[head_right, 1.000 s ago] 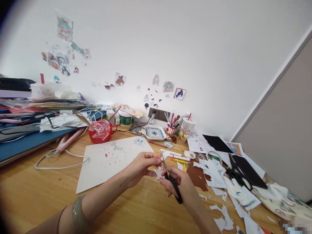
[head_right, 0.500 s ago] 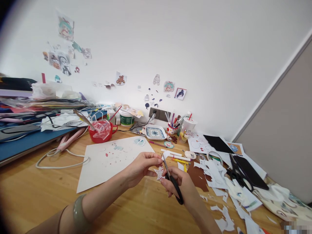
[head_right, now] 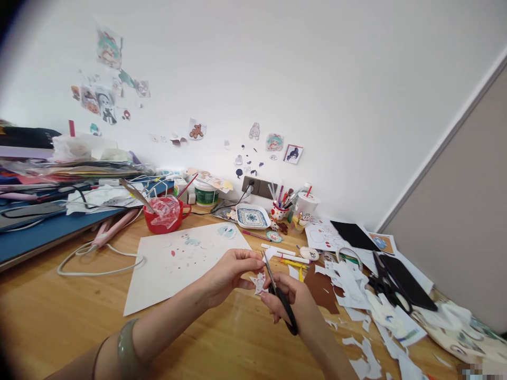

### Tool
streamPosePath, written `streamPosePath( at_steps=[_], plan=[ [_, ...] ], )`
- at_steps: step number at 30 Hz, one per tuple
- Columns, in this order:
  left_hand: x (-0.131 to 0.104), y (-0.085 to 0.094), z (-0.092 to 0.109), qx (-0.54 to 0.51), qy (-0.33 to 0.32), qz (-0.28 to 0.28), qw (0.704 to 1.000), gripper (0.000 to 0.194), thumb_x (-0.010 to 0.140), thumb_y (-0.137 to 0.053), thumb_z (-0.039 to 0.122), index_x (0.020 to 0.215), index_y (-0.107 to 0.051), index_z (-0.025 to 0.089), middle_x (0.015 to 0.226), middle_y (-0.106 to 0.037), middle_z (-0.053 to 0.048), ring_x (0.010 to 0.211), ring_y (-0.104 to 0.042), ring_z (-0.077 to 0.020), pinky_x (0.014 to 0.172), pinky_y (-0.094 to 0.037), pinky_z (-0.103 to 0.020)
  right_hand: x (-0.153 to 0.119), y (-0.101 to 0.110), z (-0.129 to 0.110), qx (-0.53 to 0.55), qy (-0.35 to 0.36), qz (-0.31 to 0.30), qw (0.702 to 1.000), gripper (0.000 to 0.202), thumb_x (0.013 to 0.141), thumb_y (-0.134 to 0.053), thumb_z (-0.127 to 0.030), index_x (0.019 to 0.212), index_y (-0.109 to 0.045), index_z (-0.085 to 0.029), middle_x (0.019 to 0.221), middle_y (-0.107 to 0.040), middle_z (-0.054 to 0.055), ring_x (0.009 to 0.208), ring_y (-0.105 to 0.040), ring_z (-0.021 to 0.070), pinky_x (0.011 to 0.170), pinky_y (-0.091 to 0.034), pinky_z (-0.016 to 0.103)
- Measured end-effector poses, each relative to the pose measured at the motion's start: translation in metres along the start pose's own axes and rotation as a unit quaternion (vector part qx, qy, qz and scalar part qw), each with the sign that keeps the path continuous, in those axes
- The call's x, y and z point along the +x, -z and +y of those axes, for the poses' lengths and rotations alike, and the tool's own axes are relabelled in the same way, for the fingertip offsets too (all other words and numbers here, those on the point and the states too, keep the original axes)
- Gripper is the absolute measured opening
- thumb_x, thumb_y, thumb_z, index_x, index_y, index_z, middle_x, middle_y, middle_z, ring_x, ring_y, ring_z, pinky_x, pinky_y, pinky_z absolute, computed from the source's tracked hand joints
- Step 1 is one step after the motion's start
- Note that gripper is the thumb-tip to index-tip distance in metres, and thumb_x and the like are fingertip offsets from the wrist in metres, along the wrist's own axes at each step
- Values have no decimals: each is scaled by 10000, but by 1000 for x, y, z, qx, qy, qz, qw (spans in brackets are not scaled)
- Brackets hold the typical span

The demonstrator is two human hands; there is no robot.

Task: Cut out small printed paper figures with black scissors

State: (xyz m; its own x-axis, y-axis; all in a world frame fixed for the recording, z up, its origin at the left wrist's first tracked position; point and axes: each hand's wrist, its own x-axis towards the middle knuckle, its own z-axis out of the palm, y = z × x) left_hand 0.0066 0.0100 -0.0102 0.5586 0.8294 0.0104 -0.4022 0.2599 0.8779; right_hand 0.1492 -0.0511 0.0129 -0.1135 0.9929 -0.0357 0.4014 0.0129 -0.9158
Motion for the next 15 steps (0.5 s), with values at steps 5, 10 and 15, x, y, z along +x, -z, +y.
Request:
streamPosePath(
  at_steps=[5, 10, 15],
  plan=[
    [-1, 0, 1, 6, 4, 7, 1000, 228, 563, -694, 311, 689, -606, 142, 688, -558, -17, 649, -495, -113, 546, -413, -222, 1, 0, -1, 19, -8, 4, 1000, 187, 635, -574, -315, 709, -459, -187, 465, -438, -79, 412, -416, 85, 419, -364, 211],
    [0, 0, 1, 2, 2, 6, 1000, 221, 562, -695, 304, 688, -608, 146, 683, -557, -13, 648, -498, -113, 549, -409, -226, 2, 0, 0, 28, -24, 6, 999, 183, 621, -569, -316, 712, -470, -193, 470, -447, -79, 407, -426, 84, 410, -361, 212],
    [-1, 0, 2, 4, 5, 5, 1000, 224, 556, -698, 302, 689, -610, 145, 686, -563, -16, 655, -507, -119, 547, -405, -225, 2, 0, 2, 25, -23, 7, 999, 193, 611, -568, -330, 701, -471, -190, 465, -442, -81, 395, -427, 82, 405, -364, 212]
  ],
)
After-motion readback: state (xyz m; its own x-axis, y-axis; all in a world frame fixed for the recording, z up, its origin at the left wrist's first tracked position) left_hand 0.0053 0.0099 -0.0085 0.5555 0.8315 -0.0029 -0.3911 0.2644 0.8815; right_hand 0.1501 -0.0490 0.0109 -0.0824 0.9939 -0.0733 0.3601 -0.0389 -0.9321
